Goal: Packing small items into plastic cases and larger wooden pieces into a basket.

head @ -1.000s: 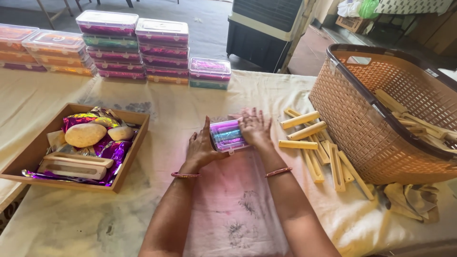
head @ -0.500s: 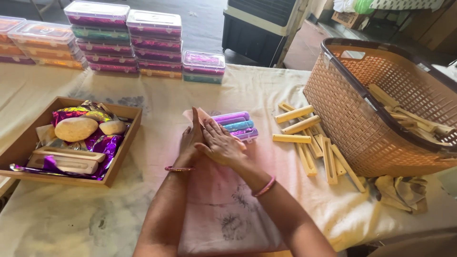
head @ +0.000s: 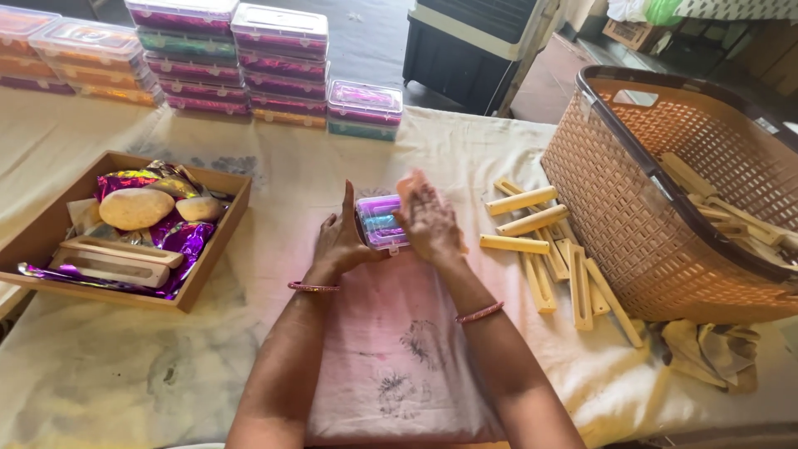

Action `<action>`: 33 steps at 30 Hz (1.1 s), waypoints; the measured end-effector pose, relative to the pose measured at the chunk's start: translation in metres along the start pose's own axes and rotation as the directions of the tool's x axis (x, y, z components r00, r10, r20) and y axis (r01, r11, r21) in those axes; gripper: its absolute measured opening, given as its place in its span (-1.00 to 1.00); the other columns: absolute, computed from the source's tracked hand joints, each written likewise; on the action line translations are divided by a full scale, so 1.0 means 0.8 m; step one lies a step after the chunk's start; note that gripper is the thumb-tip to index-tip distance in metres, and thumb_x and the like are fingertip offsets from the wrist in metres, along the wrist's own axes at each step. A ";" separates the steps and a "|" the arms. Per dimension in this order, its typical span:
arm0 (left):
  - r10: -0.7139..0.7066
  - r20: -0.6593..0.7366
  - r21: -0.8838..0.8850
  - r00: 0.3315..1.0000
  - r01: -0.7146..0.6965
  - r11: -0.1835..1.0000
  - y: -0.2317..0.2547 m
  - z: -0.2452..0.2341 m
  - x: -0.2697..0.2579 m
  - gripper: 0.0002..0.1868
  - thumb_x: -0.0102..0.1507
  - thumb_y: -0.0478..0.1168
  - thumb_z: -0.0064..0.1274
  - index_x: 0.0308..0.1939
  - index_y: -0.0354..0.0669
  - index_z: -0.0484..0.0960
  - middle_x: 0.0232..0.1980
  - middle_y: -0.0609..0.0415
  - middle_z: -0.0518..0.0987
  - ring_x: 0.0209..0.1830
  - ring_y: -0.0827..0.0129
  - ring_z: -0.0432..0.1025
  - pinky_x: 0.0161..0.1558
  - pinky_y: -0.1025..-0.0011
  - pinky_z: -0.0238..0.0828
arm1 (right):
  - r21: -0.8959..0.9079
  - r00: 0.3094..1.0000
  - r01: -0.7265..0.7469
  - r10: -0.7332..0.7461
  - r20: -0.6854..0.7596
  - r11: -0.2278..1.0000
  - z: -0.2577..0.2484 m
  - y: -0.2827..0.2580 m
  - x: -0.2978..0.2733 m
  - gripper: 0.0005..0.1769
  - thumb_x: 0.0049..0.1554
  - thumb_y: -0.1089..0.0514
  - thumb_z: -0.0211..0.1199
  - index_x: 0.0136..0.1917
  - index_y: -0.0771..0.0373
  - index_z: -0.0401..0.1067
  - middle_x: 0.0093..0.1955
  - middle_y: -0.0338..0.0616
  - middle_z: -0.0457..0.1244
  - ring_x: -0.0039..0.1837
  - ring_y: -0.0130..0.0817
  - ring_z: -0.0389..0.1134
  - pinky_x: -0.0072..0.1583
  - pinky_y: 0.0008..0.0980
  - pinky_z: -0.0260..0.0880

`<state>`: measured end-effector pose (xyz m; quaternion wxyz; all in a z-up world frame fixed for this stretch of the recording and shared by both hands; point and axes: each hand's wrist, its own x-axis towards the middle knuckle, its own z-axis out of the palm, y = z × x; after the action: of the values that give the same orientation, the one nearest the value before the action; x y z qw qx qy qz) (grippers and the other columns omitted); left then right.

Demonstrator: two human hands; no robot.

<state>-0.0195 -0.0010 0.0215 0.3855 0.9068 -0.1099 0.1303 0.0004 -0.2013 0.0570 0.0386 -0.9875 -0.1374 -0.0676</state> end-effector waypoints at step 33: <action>-0.018 0.148 0.219 0.989 -0.015 0.976 -0.053 0.022 0.013 -0.07 0.01 0.32 0.22 0.46 0.23 0.47 0.45 0.05 0.50 0.53 0.20 0.32 0.62 -0.06 -0.08 | -0.118 0.844 0.394 -0.409 -0.347 0.912 0.018 -0.050 -0.037 -0.27 0.34 -0.31 -0.18 0.54 0.20 0.16 0.61 0.03 0.03 0.64 -0.12 -0.04 0.58 0.21 -0.31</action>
<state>0.0055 0.0141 -0.0154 0.2738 0.9511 -0.1226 0.0729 -0.0375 -0.1691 0.0406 0.0277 -0.9074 -0.3298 -0.2591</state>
